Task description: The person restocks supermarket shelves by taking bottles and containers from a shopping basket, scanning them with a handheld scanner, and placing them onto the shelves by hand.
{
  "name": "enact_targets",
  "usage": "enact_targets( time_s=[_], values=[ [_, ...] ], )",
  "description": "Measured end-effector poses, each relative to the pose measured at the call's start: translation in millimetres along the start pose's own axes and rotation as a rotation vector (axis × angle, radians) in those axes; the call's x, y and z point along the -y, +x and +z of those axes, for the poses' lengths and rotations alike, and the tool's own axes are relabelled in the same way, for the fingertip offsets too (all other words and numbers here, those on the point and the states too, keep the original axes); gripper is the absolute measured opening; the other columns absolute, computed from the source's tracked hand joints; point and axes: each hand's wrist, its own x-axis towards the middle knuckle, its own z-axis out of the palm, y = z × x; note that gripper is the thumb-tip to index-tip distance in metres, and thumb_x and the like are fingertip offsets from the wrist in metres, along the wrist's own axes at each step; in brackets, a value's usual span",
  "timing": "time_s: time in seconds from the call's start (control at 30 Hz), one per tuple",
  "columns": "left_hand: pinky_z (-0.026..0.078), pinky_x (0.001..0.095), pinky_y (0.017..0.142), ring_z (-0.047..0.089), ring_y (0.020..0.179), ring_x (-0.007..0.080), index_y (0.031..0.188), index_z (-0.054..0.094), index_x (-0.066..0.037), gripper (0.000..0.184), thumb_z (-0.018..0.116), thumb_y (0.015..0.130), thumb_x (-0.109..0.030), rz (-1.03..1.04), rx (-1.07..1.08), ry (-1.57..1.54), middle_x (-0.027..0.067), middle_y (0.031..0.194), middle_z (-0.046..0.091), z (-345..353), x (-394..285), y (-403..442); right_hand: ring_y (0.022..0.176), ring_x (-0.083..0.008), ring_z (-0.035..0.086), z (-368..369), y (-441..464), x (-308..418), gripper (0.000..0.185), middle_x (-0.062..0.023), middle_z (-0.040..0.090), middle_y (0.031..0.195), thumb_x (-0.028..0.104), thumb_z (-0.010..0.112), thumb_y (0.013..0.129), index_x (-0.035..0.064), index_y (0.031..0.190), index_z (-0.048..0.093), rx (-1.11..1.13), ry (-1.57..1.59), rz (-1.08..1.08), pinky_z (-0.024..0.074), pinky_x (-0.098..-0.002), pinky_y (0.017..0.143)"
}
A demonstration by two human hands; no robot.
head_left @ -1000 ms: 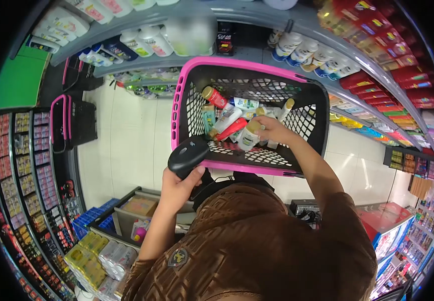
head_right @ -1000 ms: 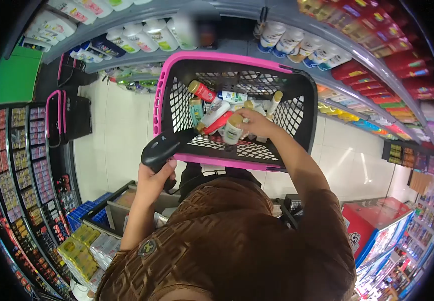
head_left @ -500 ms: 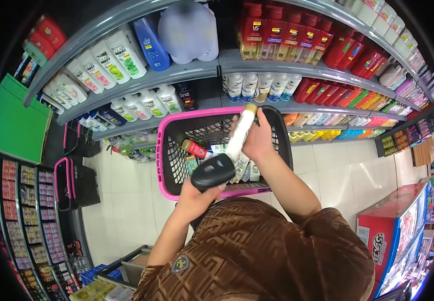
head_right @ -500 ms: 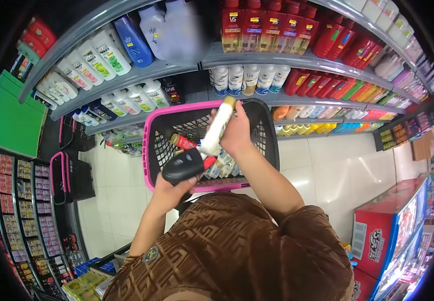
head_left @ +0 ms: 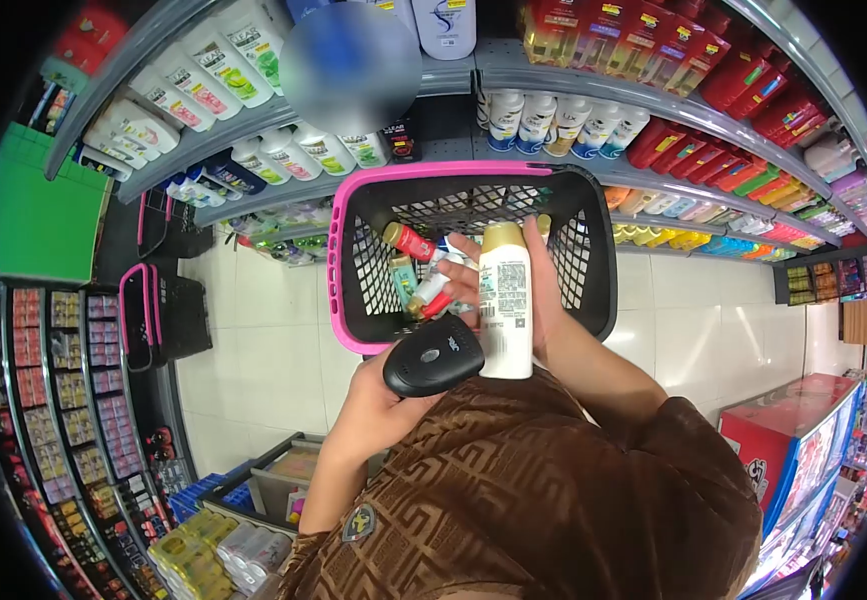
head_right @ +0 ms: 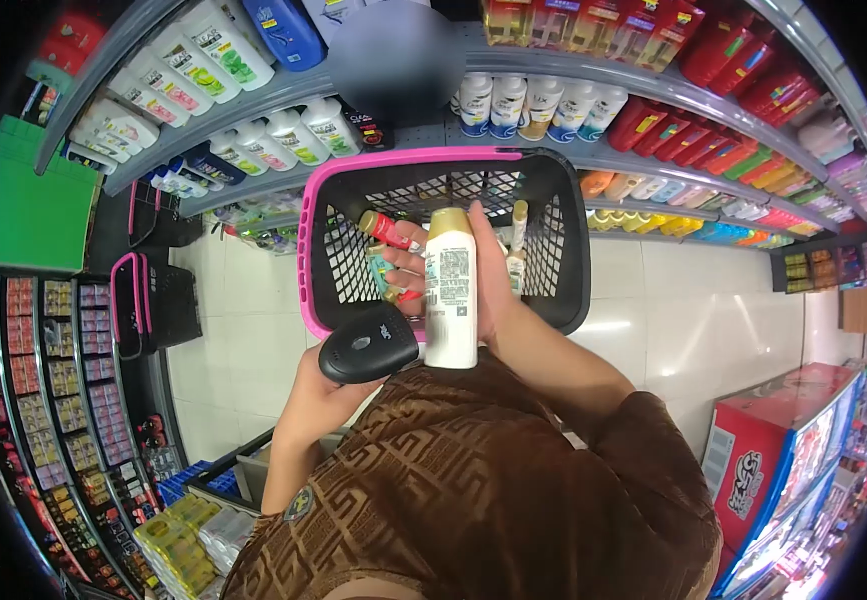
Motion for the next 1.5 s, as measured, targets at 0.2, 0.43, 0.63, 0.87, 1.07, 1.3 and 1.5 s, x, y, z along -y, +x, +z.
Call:
enact_targets(
  time_s=[0.2,0.43,0.63,0.87,1.07,1.3,1.5],
  values=[
    [0.052,0.0313,0.086,0.067,0.094,0.0142,0.122,0.063,0.002,0.045,0.075,0.079,0.002,-0.031,0.049,0.09,0.011,0.102,0.073,-13.6,-5.8,-5.5,0.119,-0.0401,0.061,-7.1,-9.1,-21.3,0.086,-0.0247,0.056,0.137,0.054,0.052,0.086,0.0066,0.154,0.033,0.159,0.118,-0.076,0.0522,-0.058,0.097],
    [0.052,0.03,0.086,0.067,0.095,0.0134,0.121,0.064,0.002,0.042,0.074,0.08,0.003,-0.027,0.055,0.085,0.009,0.105,0.073,-16.0,-25.3,9.6,0.131,-0.0475,0.05,20.2,-21.1,-1.4,0.09,-0.0342,0.048,0.143,0.053,0.059,0.079,0.0027,0.151,0.036,0.265,-0.465,-0.422,0.0365,-0.0574,0.112],
    [0.052,0.0292,0.086,0.066,0.095,0.0119,0.118,0.066,0.002,0.039,0.074,0.081,0.004,0.013,0.069,0.055,0.0072,0.105,0.073,-11.1,-27.2,23.5,0.125,-0.046,0.056,35.5,-35.9,3.3,0.095,-0.0368,0.054,0.133,0.053,0.064,0.075,-0.0029,0.147,0.037,0.311,-0.608,-0.543,0.0403,-0.0545,0.109],
    [0.052,0.0286,0.085,0.066,0.093,0.0107,0.115,0.068,0.001,0.034,0.075,0.082,0.005,0.0,0.064,0.023,0.0052,0.104,0.073,2.1,-30.6,37.0,0.121,-0.0433,0.059,36.2,-45.2,13.2,0.095,-0.035,0.059,0.127,0.055,0.063,0.075,-0.0047,0.144,0.039,0.319,-0.664,-0.592,0.0424,-0.0522,0.106],
    [0.052,0.0272,0.083,0.065,0.091,0.0091,0.111,0.068,0.001,0.031,0.076,0.081,0.004,0.005,0.097,0.1,0.0049,0.1,0.073,7.9,-37.2,41.9,0.106,-0.0386,0.065,29.7,-50.3,14.8,0.087,-0.0302,0.064,0.113,0.055,0.062,0.074,-0.0015,0.138,0.048,0.29,-0.587,-0.63,0.0476,-0.0483,0.098],
    [0.053,0.0277,0.084,0.067,0.092,0.0095,0.114,0.069,0.001,0.033,0.076,0.081,0.003,-0.009,0.112,0.053,0.0049,0.102,0.074,11.0,-41.1,41.8,0.097,-0.032,0.067,-20.0,-61.7,-16.4,0.071,-0.0204,0.065,0.114,0.044,0.051,0.091,0.0042,0.149,0.04,0.13,-0.241,-0.351,0.0545,-0.0437,0.089],
    [0.053,0.0272,0.078,0.064,0.087,0.0083,0.114,0.07,-0.001,0.033,0.077,0.082,0.0,0.011,0.102,0.026,0.0028,0.099,0.074,4.3,-27.9,42.8,0.09,-0.0128,0.061,-33.3,-93.3,-31.7,0.032,-0.0036,0.065,0.096,0.033,0.064,0.097,0.0059,0.114,0.059,0.019,-1.044,-0.231,0.0478,-0.0281,0.08]
  ],
)
